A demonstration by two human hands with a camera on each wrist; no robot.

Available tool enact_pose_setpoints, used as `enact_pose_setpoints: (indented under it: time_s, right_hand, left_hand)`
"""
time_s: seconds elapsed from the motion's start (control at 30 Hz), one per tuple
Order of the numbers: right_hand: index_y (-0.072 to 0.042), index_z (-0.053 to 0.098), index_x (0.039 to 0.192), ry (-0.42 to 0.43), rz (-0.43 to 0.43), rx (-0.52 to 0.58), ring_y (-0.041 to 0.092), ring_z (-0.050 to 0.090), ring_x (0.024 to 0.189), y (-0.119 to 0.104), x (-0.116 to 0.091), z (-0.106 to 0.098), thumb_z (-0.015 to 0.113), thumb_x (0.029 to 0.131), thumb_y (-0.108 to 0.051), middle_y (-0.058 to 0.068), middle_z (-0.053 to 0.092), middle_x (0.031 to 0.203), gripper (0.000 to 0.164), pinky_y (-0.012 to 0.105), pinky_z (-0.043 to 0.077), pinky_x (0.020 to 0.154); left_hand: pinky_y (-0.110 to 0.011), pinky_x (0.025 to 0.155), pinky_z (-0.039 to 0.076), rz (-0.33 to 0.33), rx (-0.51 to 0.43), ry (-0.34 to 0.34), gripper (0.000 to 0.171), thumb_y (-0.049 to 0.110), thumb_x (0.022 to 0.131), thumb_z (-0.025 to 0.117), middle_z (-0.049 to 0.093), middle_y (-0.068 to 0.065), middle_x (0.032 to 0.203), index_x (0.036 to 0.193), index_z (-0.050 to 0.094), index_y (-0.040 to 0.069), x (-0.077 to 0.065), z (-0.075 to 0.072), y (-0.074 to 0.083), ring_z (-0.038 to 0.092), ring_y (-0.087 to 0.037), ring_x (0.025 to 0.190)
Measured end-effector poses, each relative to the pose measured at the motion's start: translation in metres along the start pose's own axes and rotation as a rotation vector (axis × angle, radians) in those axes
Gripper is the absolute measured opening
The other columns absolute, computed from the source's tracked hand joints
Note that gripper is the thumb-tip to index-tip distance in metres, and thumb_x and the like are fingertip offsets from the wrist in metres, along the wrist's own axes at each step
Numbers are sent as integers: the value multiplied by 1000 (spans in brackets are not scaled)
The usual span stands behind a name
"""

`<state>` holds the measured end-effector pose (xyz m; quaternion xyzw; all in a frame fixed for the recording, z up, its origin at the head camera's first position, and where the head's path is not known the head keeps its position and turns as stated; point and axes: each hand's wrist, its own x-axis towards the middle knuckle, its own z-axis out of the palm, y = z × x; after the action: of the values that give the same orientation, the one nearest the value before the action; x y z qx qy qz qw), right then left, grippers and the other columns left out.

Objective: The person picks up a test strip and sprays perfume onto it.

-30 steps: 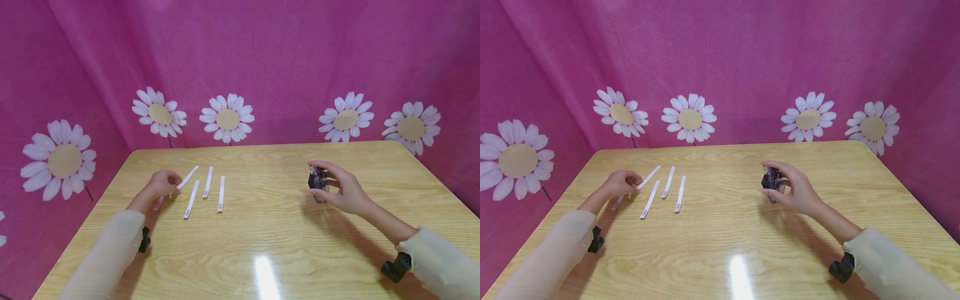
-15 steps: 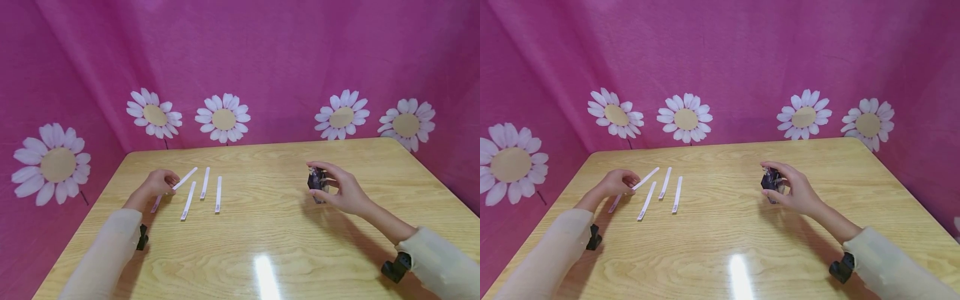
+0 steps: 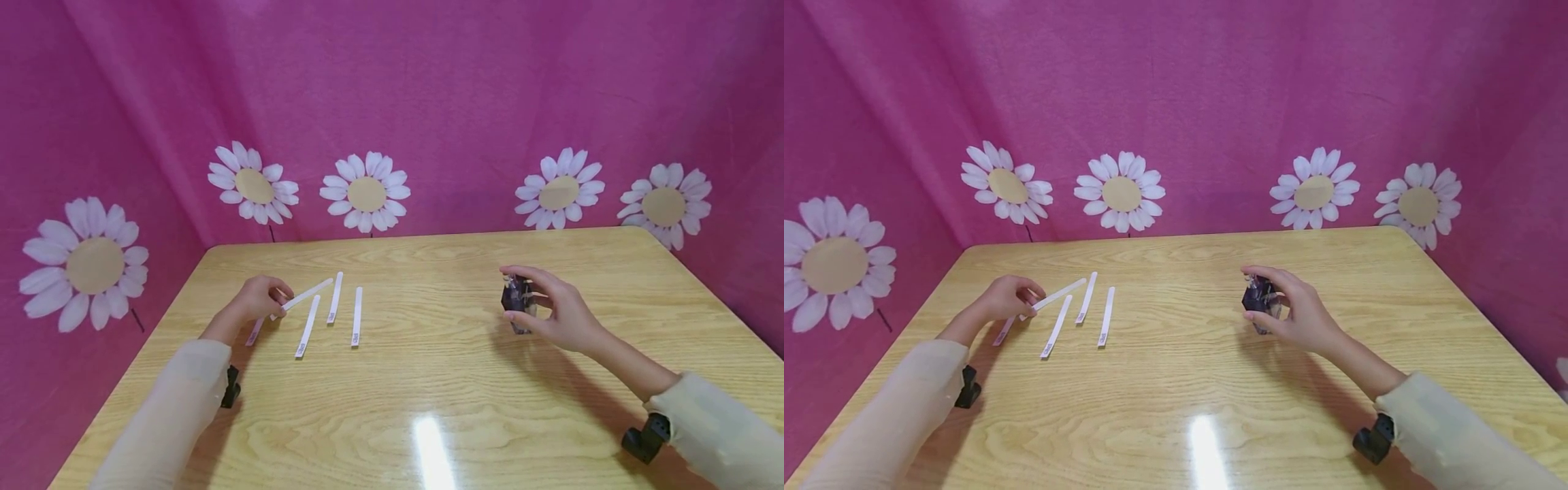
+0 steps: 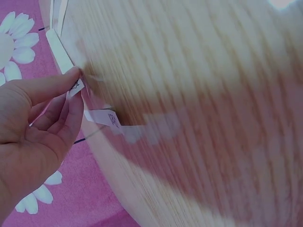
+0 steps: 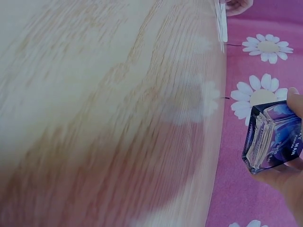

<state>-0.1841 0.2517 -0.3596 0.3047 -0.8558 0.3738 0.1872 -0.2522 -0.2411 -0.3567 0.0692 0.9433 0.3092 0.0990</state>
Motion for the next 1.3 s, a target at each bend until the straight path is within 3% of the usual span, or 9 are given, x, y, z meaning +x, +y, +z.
enact_pose_setpoints:
  time_s: [0.33, 0.57, 0.77, 0.93, 1.1, 1.3]
  right_hand:
    - [-9, 53, 134, 8, -31, 1, -6, 53, 104, -4, 2, 5, 80, 71, 2, 14, 60, 128, 70, 10, 53, 79]
    - [-10, 52, 136, 23, -30, -19, -6, 49, 109, -6, 6, 5, 79, 74, 2, 11, 58, 131, 68, 43, 59, 79]
    - [-11, 52, 136, 53, -8, 9, -9, 44, 117, -7, 12, 4, 76, 76, 4, 12, 56, 132, 66, 58, 55, 83]
    - [-11, 51, 137, 60, -5, 9, -9, 43, 119, -8, 15, 3, 74, 77, 5, 11, 54, 134, 66, 54, 55, 84]
    - [-10, 50, 137, 64, -10, 12, -8, 44, 118, -8, 18, 5, 73, 78, 6, 10, 54, 134, 66, 44, 57, 83]
    - [-10, 50, 137, 52, -1, 19, -8, 45, 114, -9, 22, 7, 73, 79, 5, 11, 54, 134, 64, 44, 58, 80]
  left_hand:
    - [-21, 62, 49, 74, -3, 44, 28, -5, 79, 69, 70, -22, 89, 107, 66, -9, -2, -1, -2, 57, -9, 72]
    - [-20, 64, 50, 120, -38, 90, 25, -1, 80, 71, 70, -23, 92, 104, 68, -8, -8, 3, 5, 58, -6, 73]
    - [-19, 63, 51, 102, -122, 105, 29, 1, 81, 71, 69, -24, 96, 108, 67, -8, -12, 6, 15, 58, -6, 74]
    - [-20, 66, 54, 64, -200, 72, 31, 4, 84, 70, 69, -23, 99, 112, 65, -8, -11, 9, 20, 58, -2, 74]
    - [-25, 68, 58, 83, -257, 42, 32, 2, 83, 70, 70, -23, 97, 112, 64, -10, -10, 15, 27, 59, -1, 71]
    - [-22, 66, 57, 121, -281, 31, 32, 1, 80, 71, 70, -23, 96, 110, 64, -10, -9, 21, 39, 59, 0, 71]
